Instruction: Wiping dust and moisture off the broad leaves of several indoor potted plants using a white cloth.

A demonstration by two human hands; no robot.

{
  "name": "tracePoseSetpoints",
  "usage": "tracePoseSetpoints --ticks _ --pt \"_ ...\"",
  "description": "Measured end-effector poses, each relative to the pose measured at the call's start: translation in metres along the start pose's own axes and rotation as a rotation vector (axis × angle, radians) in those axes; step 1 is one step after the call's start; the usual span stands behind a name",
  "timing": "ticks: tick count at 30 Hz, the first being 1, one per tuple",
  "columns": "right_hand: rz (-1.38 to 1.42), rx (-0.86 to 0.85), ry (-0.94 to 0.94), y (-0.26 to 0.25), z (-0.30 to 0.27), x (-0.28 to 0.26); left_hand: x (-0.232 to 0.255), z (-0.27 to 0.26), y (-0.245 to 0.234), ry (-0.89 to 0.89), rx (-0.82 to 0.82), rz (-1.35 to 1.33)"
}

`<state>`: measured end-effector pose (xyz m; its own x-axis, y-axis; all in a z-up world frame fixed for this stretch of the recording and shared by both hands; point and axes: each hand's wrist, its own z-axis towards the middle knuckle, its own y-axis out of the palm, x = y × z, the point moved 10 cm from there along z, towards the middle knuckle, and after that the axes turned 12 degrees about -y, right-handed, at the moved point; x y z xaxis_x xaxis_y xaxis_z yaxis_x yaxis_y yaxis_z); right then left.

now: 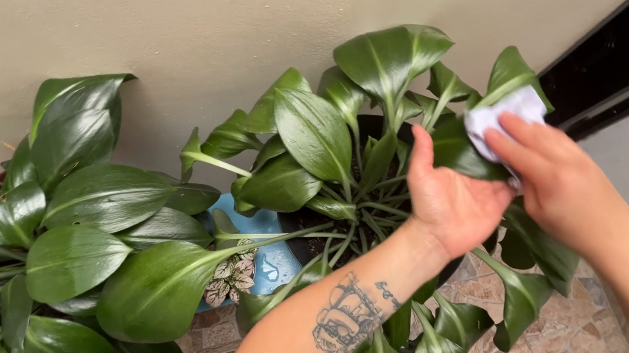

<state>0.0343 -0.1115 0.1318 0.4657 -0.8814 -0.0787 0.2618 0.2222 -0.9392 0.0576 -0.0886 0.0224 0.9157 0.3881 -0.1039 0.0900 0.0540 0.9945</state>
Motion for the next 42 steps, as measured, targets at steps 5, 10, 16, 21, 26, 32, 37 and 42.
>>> tracePoseSetpoints --ticks 5,10,16,21,26,32,37,42 --pt "-0.064 0.034 0.113 -0.007 -0.053 0.002 0.001 -0.009 0.006 -0.017 0.038 -0.049" --pt "-0.168 0.108 0.265 -0.014 -0.107 0.022 0.013 -0.030 0.021 -0.038 0.102 -0.047" --pt "0.216 0.510 0.298 -0.024 -0.142 0.057 0.001 -0.051 0.003 -0.068 0.145 0.129" --pt "0.397 0.532 0.395 -0.028 -0.130 0.055 0.007 -0.083 -0.004 -0.143 0.263 0.292" --pt "0.569 0.473 0.418 -0.024 -0.098 0.032 0.037 -0.141 -0.005 -0.140 0.406 0.320" --pt "1.229 0.552 0.428 0.012 -0.064 0.009 0.088 -0.244 0.015 0.048 0.325 0.371" --pt "1.738 0.501 0.510 0.050 -0.014 -0.037 0.107 -0.333 0.014 0.313 0.275 0.317" --pt "2.022 0.233 0.377 0.077 0.032 -0.111 0.110 -0.391 0.003 0.459 0.370 0.421"
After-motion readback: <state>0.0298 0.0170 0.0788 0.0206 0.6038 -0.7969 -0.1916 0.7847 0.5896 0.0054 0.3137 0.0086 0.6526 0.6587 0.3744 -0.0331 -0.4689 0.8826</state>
